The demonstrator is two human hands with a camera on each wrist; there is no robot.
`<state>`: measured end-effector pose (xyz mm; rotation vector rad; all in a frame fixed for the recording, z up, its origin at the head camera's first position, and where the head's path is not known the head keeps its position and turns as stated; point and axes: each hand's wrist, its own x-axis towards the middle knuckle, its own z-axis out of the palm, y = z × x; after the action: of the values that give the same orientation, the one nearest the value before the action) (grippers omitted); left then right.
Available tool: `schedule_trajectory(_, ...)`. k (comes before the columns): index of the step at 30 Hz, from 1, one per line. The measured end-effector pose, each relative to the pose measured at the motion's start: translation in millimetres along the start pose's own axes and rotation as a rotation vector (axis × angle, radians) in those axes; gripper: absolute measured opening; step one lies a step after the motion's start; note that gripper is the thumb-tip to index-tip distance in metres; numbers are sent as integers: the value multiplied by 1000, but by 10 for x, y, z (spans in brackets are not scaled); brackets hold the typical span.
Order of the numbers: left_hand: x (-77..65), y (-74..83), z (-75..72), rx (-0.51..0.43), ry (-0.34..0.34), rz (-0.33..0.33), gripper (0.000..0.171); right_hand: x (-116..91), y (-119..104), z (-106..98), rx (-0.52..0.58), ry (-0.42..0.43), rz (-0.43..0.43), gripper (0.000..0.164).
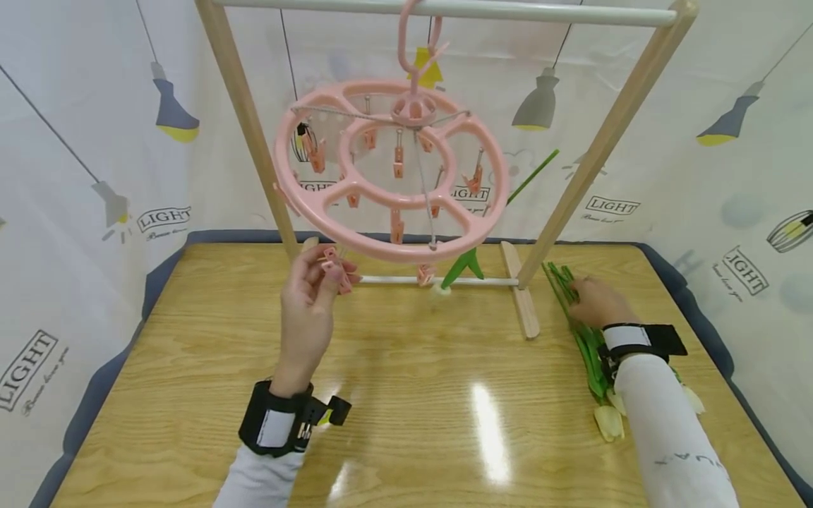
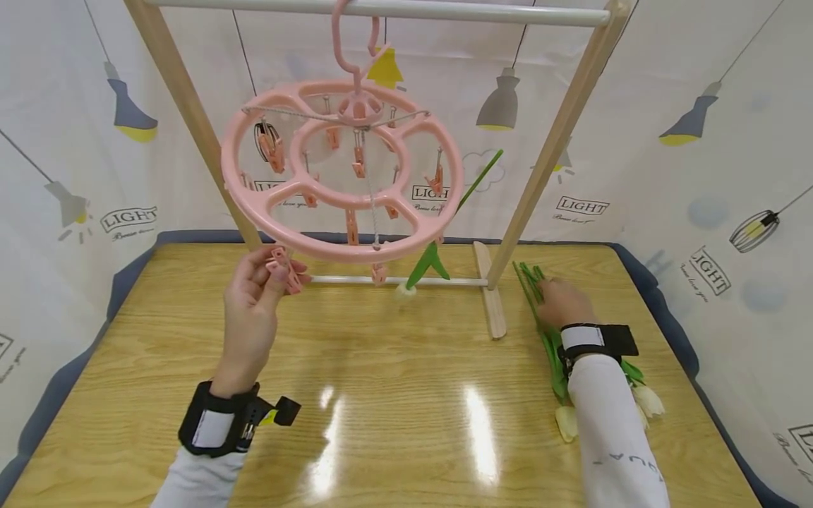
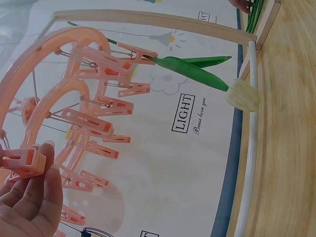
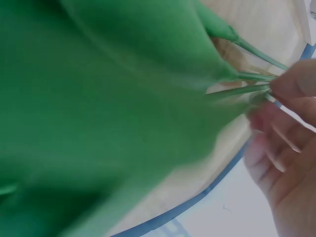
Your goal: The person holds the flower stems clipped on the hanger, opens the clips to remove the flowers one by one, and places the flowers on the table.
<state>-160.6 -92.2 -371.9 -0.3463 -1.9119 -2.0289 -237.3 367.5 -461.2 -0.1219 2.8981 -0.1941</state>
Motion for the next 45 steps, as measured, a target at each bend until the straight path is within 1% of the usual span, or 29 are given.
schedule_trajectory(2,0,-2,0,-1,-3,6,31,17,15,10,18,-41,10,54)
schedule_trajectory(5,0,-6,1,1,-7,14,31,25,30,25,37,-65,1,55)
schedule_trajectory(10,0,-5,3,-5,-11,18,31,6,22,41,46,-56,-30,54)
schedule_trajectory(14,-2,-6,1,-2,-10,18,32,-7,6,48,28,-49,-39,53)
schedule_trajectory(20,-2,-5,4,-16,-15,21,32,-28,-5,72,46,-65,-23,54)
schedule_trajectory(25,-1,24,10,-36,-16,27,30,-44,-26,100,50,-51,-6,53)
schedule_trajectory(28,-1,40,9,-44,-23,40,29,-52,-34,117,59,-45,12,53)
schedule_trajectory(30,1,43,8,-48,-32,54,28,-54,-24,119,61,-40,8,53)
schedule_trajectory(34,-2,35,4,-52,-59,95,26,-70,11,42,80,-15,-31,47)
schedule_trajectory(36,-3,27,1,-68,-73,122,27,-82,13,-48,105,-1,-62,41)
schedule_trajectory(38,-6,19,-2,-92,-84,152,29,-93,-4,-156,137,-7,-97,37)
schedule_trajectory(40,-9,13,-4,-124,-94,174,32,-99,-67,-281,174,-70,-127,38)
schedule_trajectory(42,-12,14,-2,-150,-98,191,35,-102,-151,-387,227,-165,-150,42)
schedule_trajectory(45,-18,26,-2,-164,-96,197,37,-118,-357,-529,338,-283,-177,51)
